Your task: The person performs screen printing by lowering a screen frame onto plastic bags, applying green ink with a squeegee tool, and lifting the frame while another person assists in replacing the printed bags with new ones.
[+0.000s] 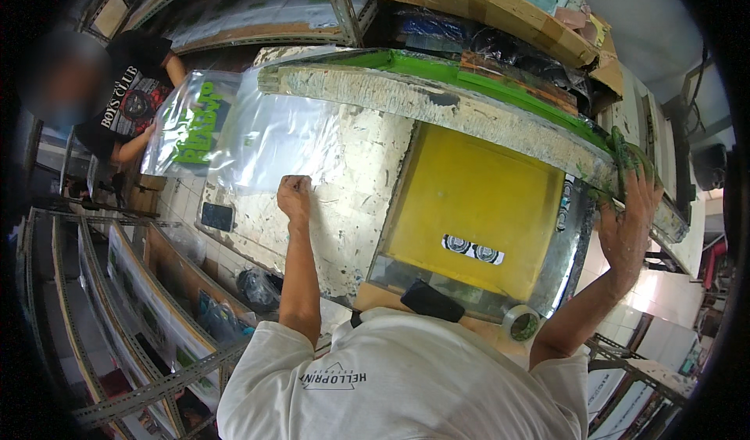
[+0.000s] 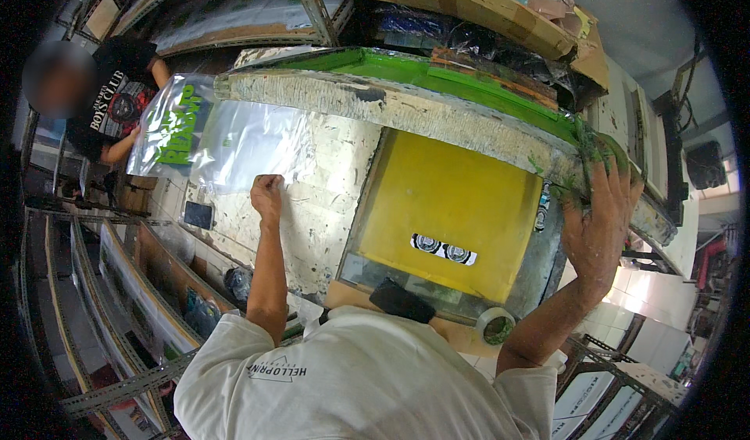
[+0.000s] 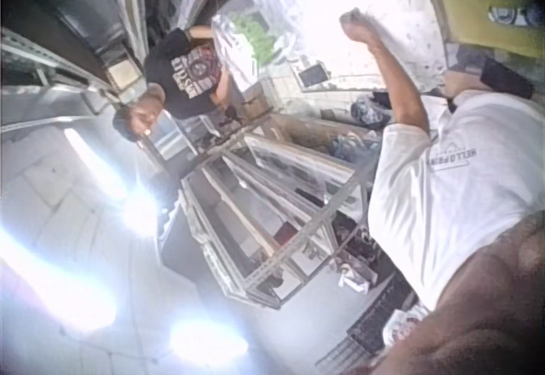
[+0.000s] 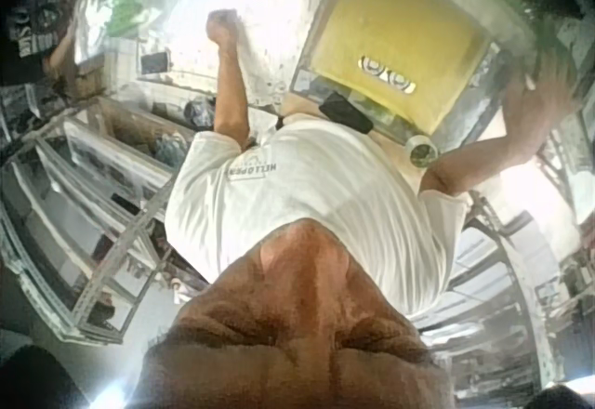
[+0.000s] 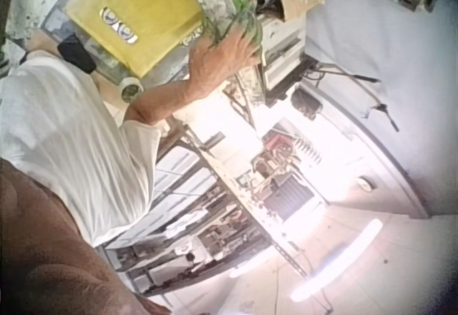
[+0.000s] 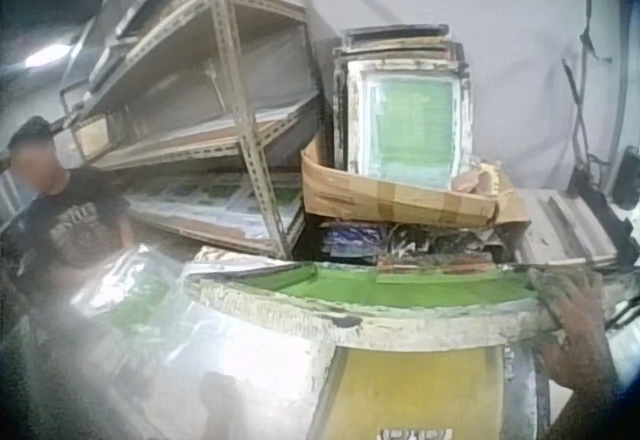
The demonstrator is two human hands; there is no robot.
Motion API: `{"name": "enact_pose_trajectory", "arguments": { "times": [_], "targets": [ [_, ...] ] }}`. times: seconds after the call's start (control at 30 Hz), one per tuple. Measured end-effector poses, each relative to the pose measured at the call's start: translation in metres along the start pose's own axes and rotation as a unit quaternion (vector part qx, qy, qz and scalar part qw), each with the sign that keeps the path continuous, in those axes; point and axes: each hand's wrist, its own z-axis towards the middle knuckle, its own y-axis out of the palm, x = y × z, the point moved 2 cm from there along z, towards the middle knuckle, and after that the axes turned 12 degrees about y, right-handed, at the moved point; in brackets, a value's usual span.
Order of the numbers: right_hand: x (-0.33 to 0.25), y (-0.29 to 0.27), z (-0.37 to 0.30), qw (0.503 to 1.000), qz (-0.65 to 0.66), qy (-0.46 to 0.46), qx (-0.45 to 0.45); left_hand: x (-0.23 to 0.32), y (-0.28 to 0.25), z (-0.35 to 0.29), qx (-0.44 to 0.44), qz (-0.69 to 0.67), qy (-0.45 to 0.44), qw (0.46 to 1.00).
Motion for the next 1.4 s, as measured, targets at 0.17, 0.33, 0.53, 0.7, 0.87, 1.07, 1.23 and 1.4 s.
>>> {"name": "enact_pose_trajectory", "arguments": {
  "times": [0.17,0.33,0.53,0.7,0.87,1.07,1.23,1.4],
  "targets": [
    [0.003,0.002,-0.001,1.000,0.000,-0.002,0.008,0.035,-0.014,0.029,0.035,-0.070,0.039,0.996],
    [0.008,0.003,-0.002,1.000,0.006,-0.006,0.010,0.149,-0.001,0.006,-0.279,-0.231,0.107,0.926],
    [-0.006,-0.007,0.002,1.000,0.026,-0.014,-0.001,0.160,0.039,-0.030,-0.442,0.058,0.285,0.849],
    [-0.009,-0.005,0.005,0.999,0.031,-0.020,0.007,0.213,0.108,-0.063,-0.427,-0.024,0.414,0.803],
    [-0.011,-0.008,0.011,0.998,0.032,-0.041,0.018,0.295,0.167,-0.086,-0.428,-0.044,0.461,0.776],
    [-0.014,-0.017,0.018,0.997,0.074,-0.030,0.000,0.350,0.197,-0.105,-0.447,-0.060,0.499,0.740],
    [-0.010,-0.013,0.015,0.998,0.060,-0.025,-0.001,0.363,0.200,-0.124,-0.463,-0.067,0.477,0.744],
    [-0.007,-0.009,0.014,0.998,0.048,-0.032,-0.001,0.360,0.197,-0.133,-0.459,-0.072,0.487,0.739]
  ]
}}
